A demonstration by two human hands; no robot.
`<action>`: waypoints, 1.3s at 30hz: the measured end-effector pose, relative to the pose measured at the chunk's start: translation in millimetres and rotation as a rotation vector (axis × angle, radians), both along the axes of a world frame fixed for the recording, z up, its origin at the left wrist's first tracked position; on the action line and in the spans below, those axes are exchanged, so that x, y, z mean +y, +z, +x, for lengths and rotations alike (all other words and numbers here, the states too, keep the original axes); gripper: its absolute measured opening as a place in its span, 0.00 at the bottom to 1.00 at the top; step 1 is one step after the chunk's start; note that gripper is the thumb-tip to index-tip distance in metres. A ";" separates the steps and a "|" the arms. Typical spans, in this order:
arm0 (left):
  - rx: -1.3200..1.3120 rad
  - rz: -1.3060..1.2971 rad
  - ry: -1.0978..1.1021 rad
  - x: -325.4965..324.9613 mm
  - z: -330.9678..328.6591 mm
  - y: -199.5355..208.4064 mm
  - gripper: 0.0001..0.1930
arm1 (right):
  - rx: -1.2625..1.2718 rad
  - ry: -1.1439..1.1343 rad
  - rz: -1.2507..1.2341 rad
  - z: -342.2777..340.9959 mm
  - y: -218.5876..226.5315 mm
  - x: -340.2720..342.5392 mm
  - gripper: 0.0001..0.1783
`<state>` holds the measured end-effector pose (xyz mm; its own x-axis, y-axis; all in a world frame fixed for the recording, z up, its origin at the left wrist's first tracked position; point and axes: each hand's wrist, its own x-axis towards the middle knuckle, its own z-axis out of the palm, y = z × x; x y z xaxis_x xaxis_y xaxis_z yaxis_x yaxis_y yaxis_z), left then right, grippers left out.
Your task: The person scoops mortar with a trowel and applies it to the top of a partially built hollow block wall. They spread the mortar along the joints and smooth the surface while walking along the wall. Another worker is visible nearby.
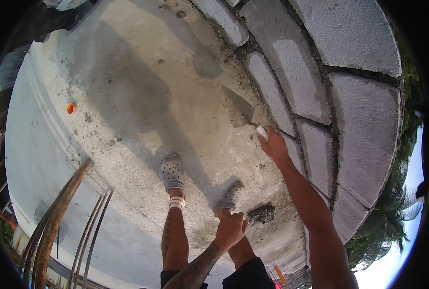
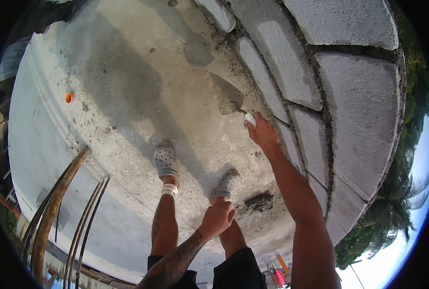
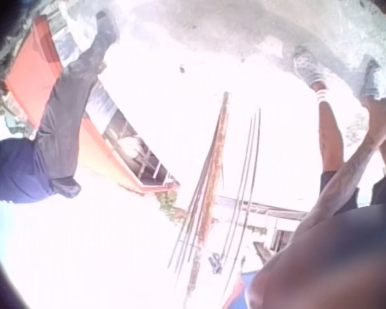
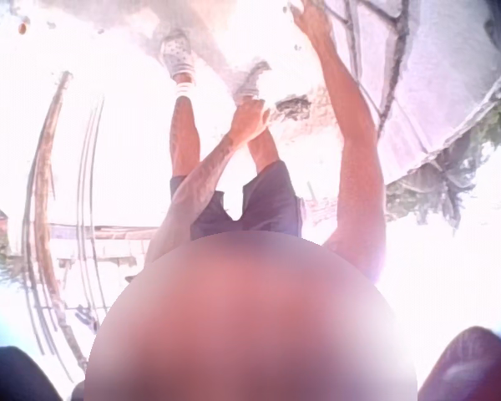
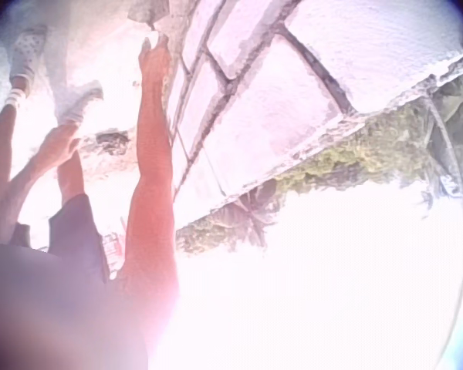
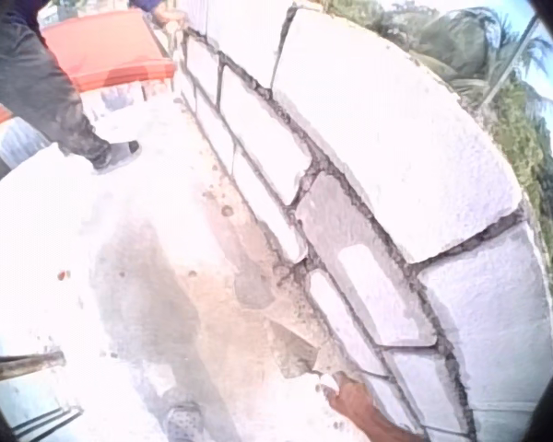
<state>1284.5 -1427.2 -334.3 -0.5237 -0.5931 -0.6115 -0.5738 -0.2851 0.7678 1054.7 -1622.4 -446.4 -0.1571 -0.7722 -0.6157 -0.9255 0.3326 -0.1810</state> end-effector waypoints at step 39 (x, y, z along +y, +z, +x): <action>0.083 0.055 0.149 -9.9 -20.6 -9.9 0.11 | -0.608 0.389 0.198 74.1 102.7 -126.3 0.14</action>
<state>1263.9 -1437.2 -344.2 -0.4828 -0.6348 -0.6033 -0.4573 -0.4048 0.7919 1128.8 -1748.7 -343.7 0.5169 -0.5683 -0.6402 -0.7387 0.0817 -0.6690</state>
